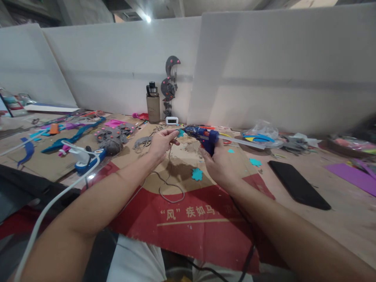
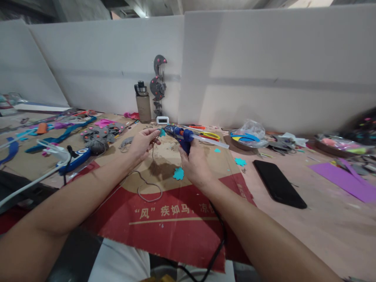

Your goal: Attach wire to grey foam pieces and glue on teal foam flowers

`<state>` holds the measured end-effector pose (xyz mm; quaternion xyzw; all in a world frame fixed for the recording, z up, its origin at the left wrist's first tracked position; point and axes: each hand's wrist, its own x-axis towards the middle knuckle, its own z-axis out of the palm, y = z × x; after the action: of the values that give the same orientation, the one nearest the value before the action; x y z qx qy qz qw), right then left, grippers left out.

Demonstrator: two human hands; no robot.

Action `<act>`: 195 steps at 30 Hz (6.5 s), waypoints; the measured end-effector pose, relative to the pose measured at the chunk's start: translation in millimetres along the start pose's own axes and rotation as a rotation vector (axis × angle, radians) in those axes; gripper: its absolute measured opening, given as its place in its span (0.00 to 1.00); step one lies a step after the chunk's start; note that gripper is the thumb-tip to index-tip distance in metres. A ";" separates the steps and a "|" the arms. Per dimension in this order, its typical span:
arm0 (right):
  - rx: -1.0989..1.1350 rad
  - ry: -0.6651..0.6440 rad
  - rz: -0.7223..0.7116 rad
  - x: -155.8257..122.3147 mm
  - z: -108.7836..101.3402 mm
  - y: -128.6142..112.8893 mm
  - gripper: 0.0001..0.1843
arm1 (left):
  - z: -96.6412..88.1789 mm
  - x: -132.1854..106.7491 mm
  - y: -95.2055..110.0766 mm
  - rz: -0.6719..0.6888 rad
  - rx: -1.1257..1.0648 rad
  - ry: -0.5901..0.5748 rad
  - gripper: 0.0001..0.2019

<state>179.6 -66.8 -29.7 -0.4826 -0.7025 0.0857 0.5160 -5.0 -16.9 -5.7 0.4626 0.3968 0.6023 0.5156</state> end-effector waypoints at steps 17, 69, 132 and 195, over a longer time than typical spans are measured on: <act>0.041 0.015 0.011 0.3 0.0 2.5 0.23 | -0.8 0.8 0.7 -0.019 0.035 0.001 0.06; 0.648 0.010 0.375 6.1 25.0 -18.0 0.10 | 20.5 -27.2 -5.5 0.194 0.249 -0.174 0.10; 0.344 -0.030 0.246 6.8 16.1 -19.8 0.10 | 19.8 -22.8 -14.1 0.079 0.022 -0.259 0.08; 0.210 -0.068 0.202 9.6 4.9 -7.6 0.08 | 14.7 -28.9 -2.7 0.484 0.739 -0.303 0.05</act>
<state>171.1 -61.6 -21.0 -0.4909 -0.6548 0.2265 0.5281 11.1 -45.0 -8.8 0.7772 0.3857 0.4493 0.2130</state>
